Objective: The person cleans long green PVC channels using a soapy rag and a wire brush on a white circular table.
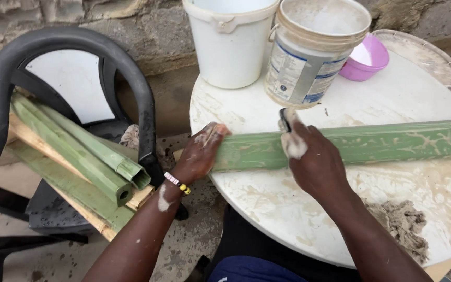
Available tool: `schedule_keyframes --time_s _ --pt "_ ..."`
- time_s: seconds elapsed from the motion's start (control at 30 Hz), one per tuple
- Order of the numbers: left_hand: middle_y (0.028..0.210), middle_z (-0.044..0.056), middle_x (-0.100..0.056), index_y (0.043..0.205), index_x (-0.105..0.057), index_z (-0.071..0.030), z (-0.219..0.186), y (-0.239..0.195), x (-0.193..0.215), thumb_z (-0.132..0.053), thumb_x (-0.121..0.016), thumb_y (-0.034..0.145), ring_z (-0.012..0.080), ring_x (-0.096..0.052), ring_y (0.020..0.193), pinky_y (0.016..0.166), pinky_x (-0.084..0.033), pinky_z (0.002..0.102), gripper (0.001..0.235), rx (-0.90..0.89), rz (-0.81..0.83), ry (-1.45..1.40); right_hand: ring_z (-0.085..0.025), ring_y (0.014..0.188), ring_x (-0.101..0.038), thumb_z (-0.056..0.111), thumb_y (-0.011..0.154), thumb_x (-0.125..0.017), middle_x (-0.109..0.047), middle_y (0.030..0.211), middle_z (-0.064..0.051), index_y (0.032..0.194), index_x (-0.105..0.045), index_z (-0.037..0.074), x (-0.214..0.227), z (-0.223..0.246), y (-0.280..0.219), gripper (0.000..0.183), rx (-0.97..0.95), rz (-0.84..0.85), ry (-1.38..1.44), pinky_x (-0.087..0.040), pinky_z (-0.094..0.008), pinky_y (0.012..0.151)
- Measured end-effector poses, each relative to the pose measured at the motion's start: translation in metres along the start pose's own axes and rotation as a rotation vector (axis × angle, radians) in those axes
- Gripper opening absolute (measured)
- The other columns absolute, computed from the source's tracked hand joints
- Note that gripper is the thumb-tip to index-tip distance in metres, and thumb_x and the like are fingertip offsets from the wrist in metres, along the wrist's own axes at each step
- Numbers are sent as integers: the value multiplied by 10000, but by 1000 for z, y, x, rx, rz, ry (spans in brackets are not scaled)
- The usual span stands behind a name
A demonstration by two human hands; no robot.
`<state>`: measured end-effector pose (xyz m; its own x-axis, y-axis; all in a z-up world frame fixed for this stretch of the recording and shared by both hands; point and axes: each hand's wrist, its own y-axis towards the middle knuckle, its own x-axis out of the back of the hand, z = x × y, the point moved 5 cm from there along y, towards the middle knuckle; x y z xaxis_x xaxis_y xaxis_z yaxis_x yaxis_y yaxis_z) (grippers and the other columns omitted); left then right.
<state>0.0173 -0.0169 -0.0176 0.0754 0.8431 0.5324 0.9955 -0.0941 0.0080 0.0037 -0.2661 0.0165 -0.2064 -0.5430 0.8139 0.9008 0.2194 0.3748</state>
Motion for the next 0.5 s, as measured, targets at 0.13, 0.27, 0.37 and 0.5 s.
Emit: schedule_keyframes --time_s 0.13,0.27,0.37,0.5 --pt "1420 250 -668 1291 -737 -128 -11 -7 -6 -673 -236 1096 418 -504 1472 1286 -318 539 766 -57 -30 -78 -626 1147 -646 103 837 -697 -666 1232 -416 1480 -627 -35 -33 26 -33 661 31 -101 74 -562 -700 928" --pt "1273 257 -729 1295 -740 -106 -8 -5 -17 -672 -192 1095 432 -623 1315 1190 -405 553 812 109 -128 -330 -585 1189 -643 132 749 -734 -654 1342 -349 1513 -615 82 -85 60 -44 775 22 43 262 -589 -657 932" --pt "1473 286 -597 1436 -626 -61 -7 0 -17 -639 -269 1091 455 -491 1451 1264 -314 559 761 194 -148 -400 -588 1051 -696 138 728 -741 -658 1315 -319 1484 -644 83 -95 71 -17 765 14 4 261 -630 -651 769" --pt "1709 288 -358 1633 -402 28 -16 -7 -17 -561 -438 1079 456 -266 1610 1343 -150 562 809 283 -217 -565 -623 1084 -673 178 726 -806 -579 1418 -398 1569 -574 120 -92 73 -21 876 3 -73 217 -599 -704 776"
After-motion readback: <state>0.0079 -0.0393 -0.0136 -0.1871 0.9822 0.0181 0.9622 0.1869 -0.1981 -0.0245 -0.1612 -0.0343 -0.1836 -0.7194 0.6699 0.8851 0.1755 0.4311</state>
